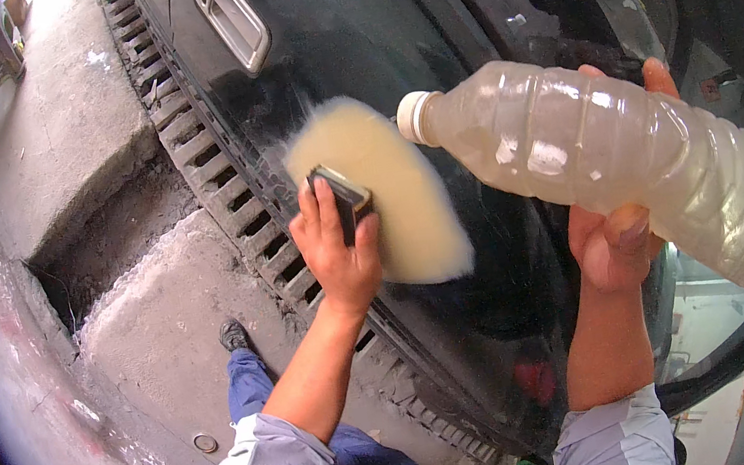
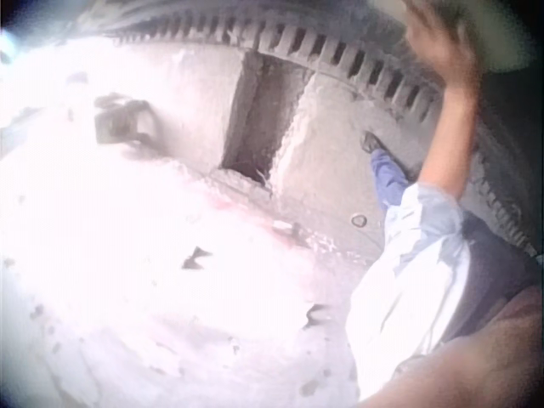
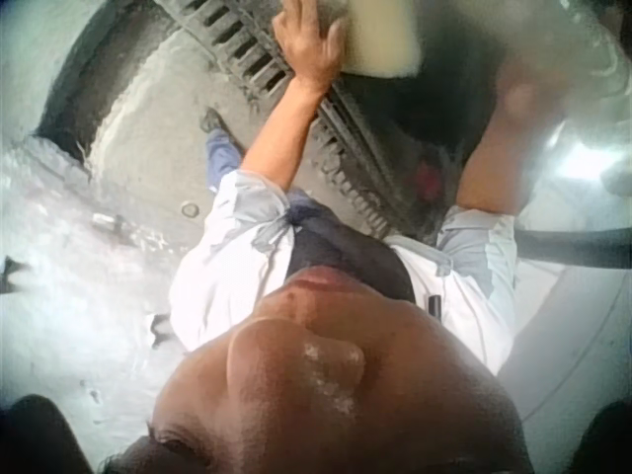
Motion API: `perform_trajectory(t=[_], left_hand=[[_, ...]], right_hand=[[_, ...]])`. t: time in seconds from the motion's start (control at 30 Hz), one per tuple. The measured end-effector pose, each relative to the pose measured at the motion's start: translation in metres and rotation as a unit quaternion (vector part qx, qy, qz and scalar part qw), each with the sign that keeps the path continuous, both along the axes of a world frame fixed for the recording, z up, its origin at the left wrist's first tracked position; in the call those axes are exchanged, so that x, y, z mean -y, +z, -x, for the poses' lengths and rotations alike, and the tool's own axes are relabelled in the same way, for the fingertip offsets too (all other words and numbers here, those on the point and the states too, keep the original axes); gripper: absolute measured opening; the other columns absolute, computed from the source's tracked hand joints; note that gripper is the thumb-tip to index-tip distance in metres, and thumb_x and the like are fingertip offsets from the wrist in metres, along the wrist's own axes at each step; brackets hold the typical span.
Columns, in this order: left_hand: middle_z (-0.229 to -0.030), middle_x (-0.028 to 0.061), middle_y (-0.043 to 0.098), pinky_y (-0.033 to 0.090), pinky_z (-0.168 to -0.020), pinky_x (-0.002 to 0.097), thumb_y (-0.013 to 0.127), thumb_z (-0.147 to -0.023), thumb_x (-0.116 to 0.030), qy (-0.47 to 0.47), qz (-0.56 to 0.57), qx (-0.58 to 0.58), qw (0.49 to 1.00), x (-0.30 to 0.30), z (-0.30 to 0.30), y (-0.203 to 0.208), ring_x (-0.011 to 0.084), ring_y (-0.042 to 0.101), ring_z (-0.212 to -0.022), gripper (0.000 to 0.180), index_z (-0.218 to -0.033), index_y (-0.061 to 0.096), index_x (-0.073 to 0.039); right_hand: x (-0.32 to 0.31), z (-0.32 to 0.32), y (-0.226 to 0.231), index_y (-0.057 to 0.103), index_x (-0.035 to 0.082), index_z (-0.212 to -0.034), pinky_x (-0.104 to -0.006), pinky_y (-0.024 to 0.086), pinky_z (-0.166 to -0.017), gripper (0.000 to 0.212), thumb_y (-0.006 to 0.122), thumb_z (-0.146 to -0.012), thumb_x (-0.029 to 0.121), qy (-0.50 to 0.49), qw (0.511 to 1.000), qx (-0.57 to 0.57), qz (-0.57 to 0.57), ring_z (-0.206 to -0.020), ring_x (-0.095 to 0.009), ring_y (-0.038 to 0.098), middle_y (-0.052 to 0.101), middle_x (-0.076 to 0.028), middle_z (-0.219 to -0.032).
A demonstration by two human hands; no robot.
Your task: The person pours a liquid from a plastic bottle onto the side of a dark-colored pickup truck and rubs the area with a sponge. The person moves along the vehicle, repeating the pour-and-rub action on different sections of the door and fender.
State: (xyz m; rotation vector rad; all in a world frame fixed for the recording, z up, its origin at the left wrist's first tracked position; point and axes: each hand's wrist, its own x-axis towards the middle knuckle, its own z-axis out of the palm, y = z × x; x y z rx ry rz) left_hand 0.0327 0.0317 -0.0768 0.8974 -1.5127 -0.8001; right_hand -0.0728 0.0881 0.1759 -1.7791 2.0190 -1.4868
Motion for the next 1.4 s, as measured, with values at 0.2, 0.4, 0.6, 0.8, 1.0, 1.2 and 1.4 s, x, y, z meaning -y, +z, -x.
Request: perform_trajectory(t=[0.2,0.4,0.6,0.8,1.0,1.2,1.4], left_hand=[[-0.137,0.0243,0.050,0.043,-0.090,0.0435,0.069,-0.084,-0.030,0.042,0.043,0.003,0.998,0.106,0.007,0.052,0.0383,0.055,-0.098,0.062,-0.136,0.053,-0.002],[-0.138,0.0273,0.050,0.042,-0.093,0.0437,0.067,-0.084,-0.029,0.001,-0.011,-0.005,1.000,0.000,0.001,-0.002,0.0394,0.056,-0.108,0.061,-0.136,0.053,-0.001],[-0.130,0.0254,0.054,0.043,-0.087,0.0454,0.067,-0.083,-0.029,0.040,0.051,-0.008,0.998,0.103,0.010,0.048,0.0406,0.054,-0.096,0.057,-0.131,0.056,0.001],[-0.137,0.0283,0.049,0.043,-0.089,0.0451,0.070,-0.082,-0.031,-0.004,0.006,-0.019,1.000,-0.013,0.000,0.013,0.0403,0.057,-0.101,0.064,-0.137,0.052,-0.003],[-0.125,0.0262,0.055,0.043,-0.084,0.0457,0.069,-0.084,-0.028,0.074,0.023,-0.004,0.997,0.098,0.015,0.056,0.0390,0.052,-0.094,0.056,-0.131,0.056,-0.001],[-0.137,0.0269,0.050,0.045,-0.083,0.0449,0.074,-0.078,-0.034,-0.015,0.026,-0.015,0.999,-0.024,-0.001,0.042,0.0361,0.055,-0.094,0.066,-0.134,0.056,-0.005],[-0.136,0.0270,0.051,0.044,-0.088,0.0434,0.071,-0.082,-0.032,0.056,-0.003,0.008,0.998,0.091,0.016,0.069,0.0388,0.056,-0.099,0.058,-0.131,0.057,-0.003]], right_hand=[[0.006,-0.001,-0.002,0.019,0.004,-0.151,-0.0443,0.031,-0.115,0.099,0.067,-0.084,0.059,0.005,1.000,0.007,0.008,-0.137,-0.031,0.041,0.042,-0.018,-0.146],[0.005,0.002,0.001,0.016,0.001,-0.151,-0.0456,0.031,-0.114,0.102,0.068,-0.084,0.056,0.023,1.000,0.019,0.003,-0.136,-0.031,0.041,0.041,-0.021,-0.146],[0.007,0.000,0.000,0.016,0.002,-0.151,-0.0452,0.032,-0.114,0.102,0.067,-0.083,0.059,0.015,1.000,-0.007,0.003,-0.137,-0.031,0.041,0.042,-0.020,-0.145],[0.008,0.002,-0.001,0.018,0.003,-0.151,-0.0453,0.032,-0.114,0.102,0.068,-0.082,0.059,0.007,1.000,0.002,-0.001,-0.137,-0.032,0.041,0.041,-0.020,-0.146],[0.007,0.002,-0.005,0.017,0.005,-0.151,-0.0453,0.032,-0.114,0.101,0.067,-0.083,0.059,0.018,1.000,-0.005,0.013,-0.137,-0.031,0.041,0.041,-0.019,-0.146],[0.004,-0.002,-0.001,0.019,0.005,-0.151,-0.0445,0.032,-0.114,0.099,0.068,-0.083,0.058,0.003,1.000,-0.002,0.009,-0.136,-0.031,0.043,0.043,-0.018,-0.144],[0.010,0.002,-0.004,0.020,0.005,-0.151,-0.0452,0.031,-0.114,0.098,0.066,-0.084,0.060,0.009,0.998,-0.015,0.052,-0.136,-0.032,0.041,0.042,-0.018,-0.146]])
